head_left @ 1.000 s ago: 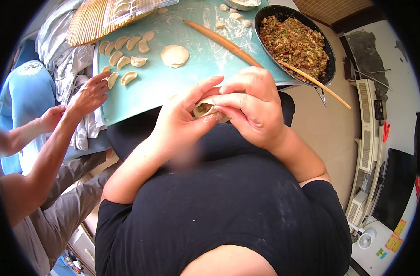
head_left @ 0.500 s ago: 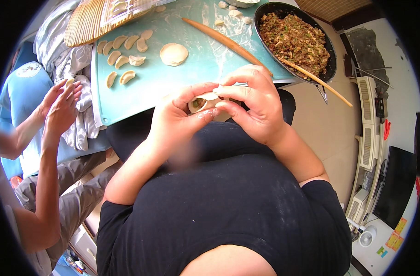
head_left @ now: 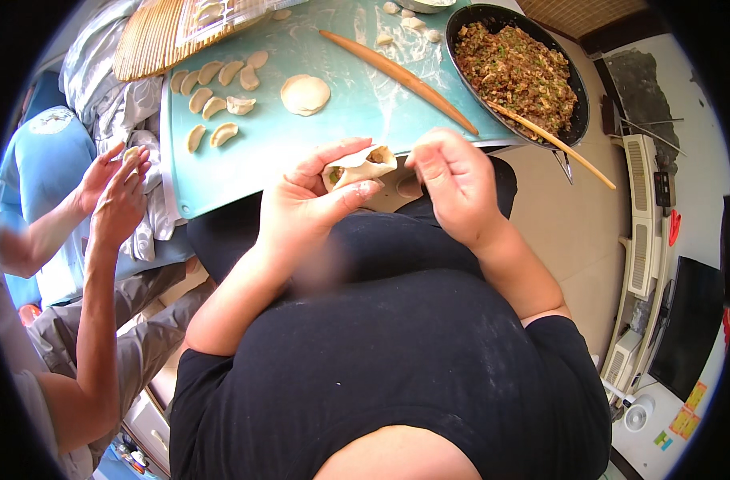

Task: The person makes dumplings by placing a meat and vegetable filling onto round dough wrappers using chopsticks. They fold and pleat the edges of the wrappers to seal the dumplings and place the finished units into a plastic tray. A second person is visible in the background also making dumplings.

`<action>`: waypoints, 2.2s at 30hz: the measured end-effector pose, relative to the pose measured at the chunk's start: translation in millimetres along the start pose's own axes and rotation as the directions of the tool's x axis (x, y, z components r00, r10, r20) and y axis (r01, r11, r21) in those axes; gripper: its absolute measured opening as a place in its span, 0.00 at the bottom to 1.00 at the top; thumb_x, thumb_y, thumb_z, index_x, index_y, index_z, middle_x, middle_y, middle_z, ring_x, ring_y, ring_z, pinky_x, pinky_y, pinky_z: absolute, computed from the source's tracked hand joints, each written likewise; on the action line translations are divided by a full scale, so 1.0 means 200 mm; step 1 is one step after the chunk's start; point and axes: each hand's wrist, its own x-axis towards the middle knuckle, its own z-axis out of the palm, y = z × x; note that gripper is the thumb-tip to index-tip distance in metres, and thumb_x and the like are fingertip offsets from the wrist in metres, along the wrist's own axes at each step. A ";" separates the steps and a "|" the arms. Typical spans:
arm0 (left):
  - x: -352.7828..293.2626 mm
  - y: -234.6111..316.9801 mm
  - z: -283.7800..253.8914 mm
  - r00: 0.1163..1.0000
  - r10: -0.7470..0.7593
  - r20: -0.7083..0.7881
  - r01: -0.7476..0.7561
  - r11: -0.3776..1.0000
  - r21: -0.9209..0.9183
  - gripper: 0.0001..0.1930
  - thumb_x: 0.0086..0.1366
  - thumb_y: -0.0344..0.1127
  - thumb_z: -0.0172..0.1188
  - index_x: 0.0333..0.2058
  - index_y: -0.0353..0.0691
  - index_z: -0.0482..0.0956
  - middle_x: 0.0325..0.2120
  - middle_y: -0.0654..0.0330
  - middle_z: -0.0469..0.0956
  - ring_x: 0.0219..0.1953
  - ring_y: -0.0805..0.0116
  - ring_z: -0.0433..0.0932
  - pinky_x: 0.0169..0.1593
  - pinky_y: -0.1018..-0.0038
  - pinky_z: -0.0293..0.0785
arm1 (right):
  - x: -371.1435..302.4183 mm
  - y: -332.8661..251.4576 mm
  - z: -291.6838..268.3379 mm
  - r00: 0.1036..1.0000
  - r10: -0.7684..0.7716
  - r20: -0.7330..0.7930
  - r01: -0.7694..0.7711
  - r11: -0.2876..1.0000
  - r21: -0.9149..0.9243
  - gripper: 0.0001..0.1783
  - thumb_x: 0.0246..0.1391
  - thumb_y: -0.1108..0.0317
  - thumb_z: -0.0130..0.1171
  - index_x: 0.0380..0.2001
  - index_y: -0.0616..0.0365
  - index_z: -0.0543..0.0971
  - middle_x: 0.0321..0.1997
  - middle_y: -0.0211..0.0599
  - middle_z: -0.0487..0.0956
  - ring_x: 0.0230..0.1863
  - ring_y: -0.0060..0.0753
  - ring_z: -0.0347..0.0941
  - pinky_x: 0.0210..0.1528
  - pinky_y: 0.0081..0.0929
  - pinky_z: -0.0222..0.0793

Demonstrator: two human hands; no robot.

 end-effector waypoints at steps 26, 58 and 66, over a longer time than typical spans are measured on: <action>0.02 -0.06 -0.04 0.895 0.393 0.211 -0.434 0.659 0.615 0.23 0.55 0.18 0.57 0.51 0.31 0.69 0.45 0.56 0.73 0.44 0.72 0.73 0.46 0.80 0.70 | 0.03 -0.06 0.04 0.843 -0.505 0.185 0.530 0.720 -0.448 0.05 0.45 0.73 0.58 0.26 0.59 0.72 0.23 0.40 0.73 0.26 0.44 0.71 0.27 0.34 0.67; 0.01 -0.08 0.00 0.989 0.137 -0.054 -0.128 0.981 0.143 0.21 0.58 0.21 0.56 0.52 0.35 0.69 0.44 0.58 0.75 0.43 0.77 0.74 0.47 0.80 0.71 | 0.04 -0.06 0.08 0.894 -0.447 0.028 0.430 0.839 -0.334 0.12 0.38 0.74 0.63 0.30 0.59 0.74 0.30 0.39 0.75 0.30 0.42 0.72 0.32 0.30 0.69; 0.02 -0.08 0.01 0.991 0.128 -0.042 -0.121 0.982 0.142 0.21 0.57 0.22 0.57 0.52 0.35 0.69 0.44 0.59 0.75 0.44 0.77 0.73 0.50 0.79 0.70 | 0.06 -0.02 0.08 0.792 -0.610 0.029 0.568 0.719 -0.400 0.11 0.38 0.80 0.63 0.29 0.61 0.75 0.28 0.38 0.76 0.25 0.34 0.71 0.27 0.25 0.66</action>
